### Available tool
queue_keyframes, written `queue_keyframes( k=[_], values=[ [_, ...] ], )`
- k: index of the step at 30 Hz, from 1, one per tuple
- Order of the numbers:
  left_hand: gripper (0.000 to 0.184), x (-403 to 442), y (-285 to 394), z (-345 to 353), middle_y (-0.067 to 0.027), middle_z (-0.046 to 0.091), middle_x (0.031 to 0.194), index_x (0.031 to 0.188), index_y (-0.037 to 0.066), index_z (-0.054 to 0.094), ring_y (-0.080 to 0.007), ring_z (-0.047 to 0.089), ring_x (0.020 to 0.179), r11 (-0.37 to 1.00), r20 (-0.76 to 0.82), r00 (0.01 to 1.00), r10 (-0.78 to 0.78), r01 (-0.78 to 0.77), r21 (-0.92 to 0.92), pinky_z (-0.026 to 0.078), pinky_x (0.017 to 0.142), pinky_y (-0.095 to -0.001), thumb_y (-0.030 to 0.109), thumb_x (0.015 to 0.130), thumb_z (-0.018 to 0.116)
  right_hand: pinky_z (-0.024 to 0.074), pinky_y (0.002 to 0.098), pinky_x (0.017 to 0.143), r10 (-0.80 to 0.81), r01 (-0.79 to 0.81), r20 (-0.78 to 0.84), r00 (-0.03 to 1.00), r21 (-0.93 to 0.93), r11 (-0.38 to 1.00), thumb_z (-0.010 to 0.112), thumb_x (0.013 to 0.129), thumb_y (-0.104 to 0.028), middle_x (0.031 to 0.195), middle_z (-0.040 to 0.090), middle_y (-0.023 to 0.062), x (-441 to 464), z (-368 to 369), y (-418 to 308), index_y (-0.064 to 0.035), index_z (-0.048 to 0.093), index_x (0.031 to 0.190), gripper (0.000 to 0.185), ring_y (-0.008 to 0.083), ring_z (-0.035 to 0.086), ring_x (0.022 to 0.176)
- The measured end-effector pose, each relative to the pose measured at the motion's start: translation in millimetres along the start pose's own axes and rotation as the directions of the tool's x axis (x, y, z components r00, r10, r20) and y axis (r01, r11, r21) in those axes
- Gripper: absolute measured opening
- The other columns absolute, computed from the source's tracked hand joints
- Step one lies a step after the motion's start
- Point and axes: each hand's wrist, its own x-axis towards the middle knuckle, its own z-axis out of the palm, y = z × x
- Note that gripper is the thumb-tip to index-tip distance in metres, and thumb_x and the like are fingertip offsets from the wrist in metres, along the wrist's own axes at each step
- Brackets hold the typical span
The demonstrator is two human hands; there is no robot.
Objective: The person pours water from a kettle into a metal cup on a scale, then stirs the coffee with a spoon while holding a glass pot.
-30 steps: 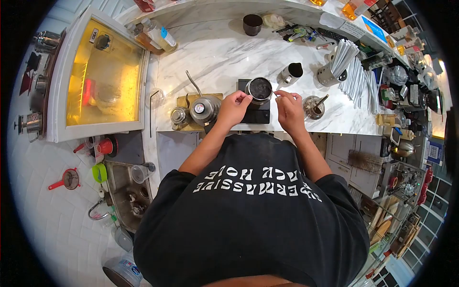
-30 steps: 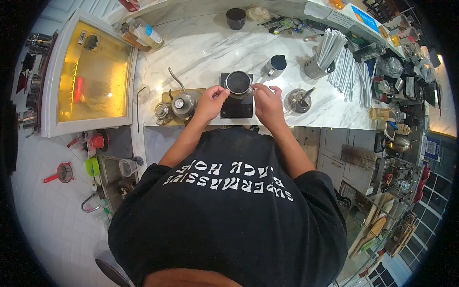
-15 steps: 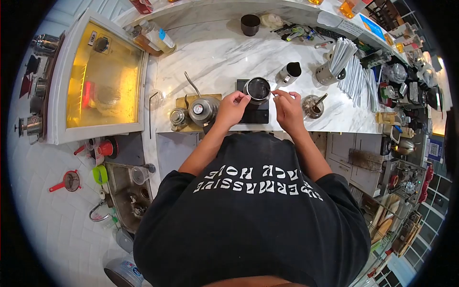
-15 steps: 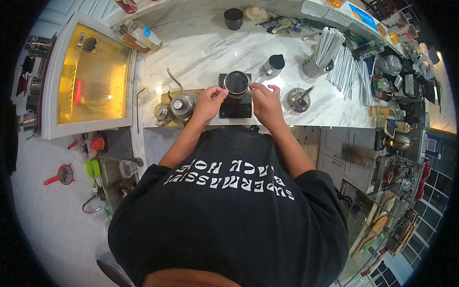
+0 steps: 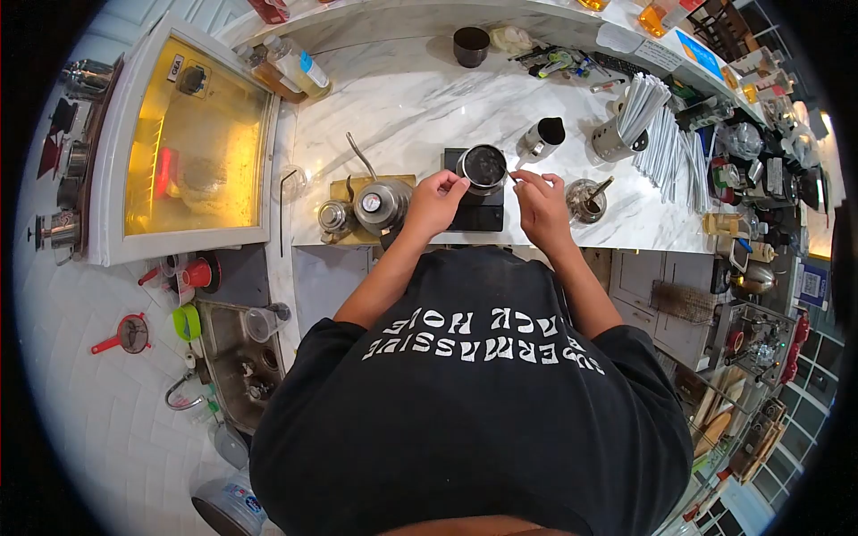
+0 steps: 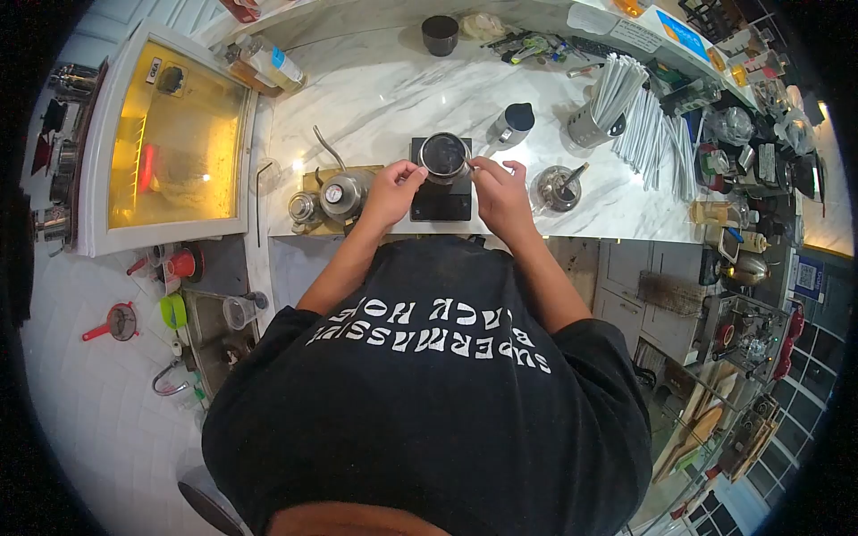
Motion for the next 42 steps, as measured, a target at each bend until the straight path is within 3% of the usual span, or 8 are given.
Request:
queue_keyframes(
  k=[4, 11, 13, 18, 20, 23, 42],
  values=[
    [0.026, 0, 1, 0, -0.0012, 0.062, 0.071, 0.089, 0.001, 0.069, -0.0085, 0.053, 0.066, 1.0, 0.015, 1.0, -0.015, 0.015, -0.018, 0.044, 0.062, -0.0277, 0.026, 0.095, 0.07, 0.0371, 0.0477, 0.1, -0.026, 0.027, 0.06, 0.998, -0.004, 1.0, 0.061, 0.086, 0.002, 0.119, 0.069, 0.0087, -4, 2, -6, -0.0048, 0.062, 0.099, 0.014, 0.0235, 0.066, 0.105],
    [0.026, -2, 7, -1, -0.001, 0.061, 0.07, 0.089, 0.0, 0.069, -0.0086, 0.052, 0.064, 0.999, 0.008, 0.999, -0.046, 0.046, 0.006, 0.044, 0.06, -0.0279, 0.026, 0.094, 0.07, 0.0373, 0.0481, 0.1, -0.01, 0.011, 0.023, 1.0, -0.033, 0.999, 0.06, 0.087, 0.002, 0.117, 0.069, 0.0084, 9, 4, -6, -0.0044, 0.062, 0.097, 0.012, 0.0229, 0.066, 0.104],
    [0.026, -1, 4, 0, -0.0009, 0.061, 0.07, 0.089, 0.0, 0.069, -0.0088, 0.052, 0.064, 0.999, 0.002, 0.999, -0.042, 0.042, 0.019, 0.044, 0.06, -0.028, 0.026, 0.094, 0.07, 0.0392, 0.0456, 0.096, -0.002, 0.002, -0.004, 1.0, -0.036, 0.999, 0.061, 0.094, -0.002, 0.114, 0.071, 0.0079, 6, -2, -5, -0.0032, 0.062, 0.095, 0.002, 0.0235, 0.066, 0.1],
    [0.026, 0, -1, 1, -0.001, 0.061, 0.069, 0.089, 0.001, 0.069, -0.0093, 0.052, 0.064, 1.0, 0.005, 1.0, -0.022, 0.022, 0.017, 0.044, 0.061, -0.0281, 0.026, 0.095, 0.07, 0.0395, 0.0449, 0.097, -0.027, 0.027, 0.014, 1.0, -0.026, 0.999, 0.061, 0.093, -0.001, 0.115, 0.071, 0.0077, -3, 1, -7, -0.0026, 0.062, 0.095, 0.003, 0.0233, 0.067, 0.1],
    [0.026, 1, -2, 1, -0.0018, 0.062, 0.071, 0.089, 0.001, 0.069, -0.0094, 0.053, 0.065, 1.0, 0.009, 1.0, -0.025, 0.025, -0.009, 0.045, 0.062, -0.0283, 0.027, 0.095, 0.07, 0.0378, 0.0468, 0.1, -0.014, 0.014, 0.041, 0.999, 0.011, 1.0, 0.061, 0.086, 0.003, 0.117, 0.069, 0.0085, 1, 8, -7, -0.0037, 0.062, 0.097, 0.012, 0.0237, 0.066, 0.104],
    [0.027, 0, 2, -1, -0.0021, 0.062, 0.071, 0.089, 0.001, 0.069, -0.0093, 0.053, 0.066, 0.999, 0.007, 0.999, -0.031, 0.031, 0.043, 0.045, 0.063, -0.0282, 0.027, 0.094, 0.07, 0.0395, 0.0447, 0.096, -0.004, 0.004, 0.002, 1.0, -0.013, 1.0, 0.06, 0.093, -0.001, 0.115, 0.071, 0.009, 10, 8, -9, -0.0023, 0.062, 0.095, 0.003, 0.0243, 0.066, 0.1],
    [0.028, 2, -2, -4, -0.0042, 0.065, 0.073, 0.09, 0.001, 0.069, -0.0118, 0.057, 0.067, 1.0, 0.027, 1.0, -0.007, 0.006, 0.029, 0.047, 0.064, -0.0299, 0.029, 0.094, 0.07, 0.0394, 0.046, 0.097, -0.003, 0.003, -0.003, 1.0, -0.053, 0.999, 0.06, 0.093, -0.001, 0.115, 0.071, 0.01, 10, -3, -4, -0.0022, 0.06, 0.095, 0.002, 0.0245, 0.066, 0.099]
  ],
)
